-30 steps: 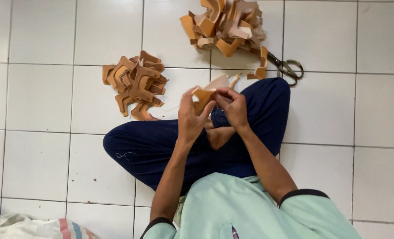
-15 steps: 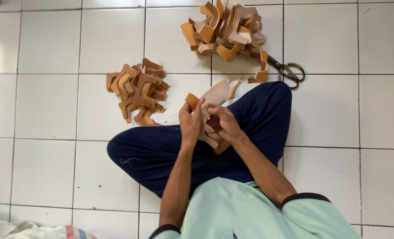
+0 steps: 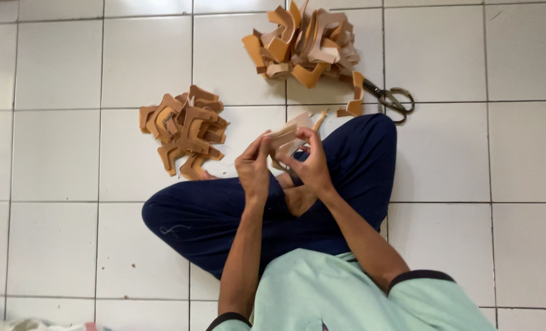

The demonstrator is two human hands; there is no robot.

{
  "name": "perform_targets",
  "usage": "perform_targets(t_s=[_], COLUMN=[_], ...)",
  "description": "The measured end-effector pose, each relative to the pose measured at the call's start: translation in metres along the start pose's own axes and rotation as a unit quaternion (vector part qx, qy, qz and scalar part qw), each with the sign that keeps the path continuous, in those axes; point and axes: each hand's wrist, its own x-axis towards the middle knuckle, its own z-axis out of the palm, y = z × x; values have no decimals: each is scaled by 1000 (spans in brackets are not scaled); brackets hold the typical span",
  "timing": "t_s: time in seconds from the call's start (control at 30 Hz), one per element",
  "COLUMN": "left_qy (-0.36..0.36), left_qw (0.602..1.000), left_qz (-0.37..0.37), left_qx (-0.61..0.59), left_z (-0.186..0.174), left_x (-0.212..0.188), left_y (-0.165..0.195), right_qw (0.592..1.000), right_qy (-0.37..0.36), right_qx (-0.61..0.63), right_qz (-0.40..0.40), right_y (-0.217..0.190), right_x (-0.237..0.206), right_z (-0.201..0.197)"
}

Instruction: The person sits cross-legged on a tiled floor and sorts cut leather pieces one at a time, picking each piece from a pile, turning it over in both hands, and placing it into one of two piles on the floor. A pair of scissors lies beside the piles.

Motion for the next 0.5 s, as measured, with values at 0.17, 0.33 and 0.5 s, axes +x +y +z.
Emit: perform_targets(t_s=[0.17, 0.33, 0.5], left_qy=[48, -29, 33], left_qw=[998, 996, 992], left_qz=[-39, -42, -88], left_qx=[-31, -70, 79], left_z=[-12, -42, -113], left_x=[14, 22, 16], left_y=[-22, -39, -42], right_qw=[966, 972, 985], right_qy=[-151, -116, 66], right_qx=[145, 65, 94], right_qz=[151, 196, 125], right_y=[13, 8, 11], right_x=[-32, -21, 70], right_z=[2, 2, -27])
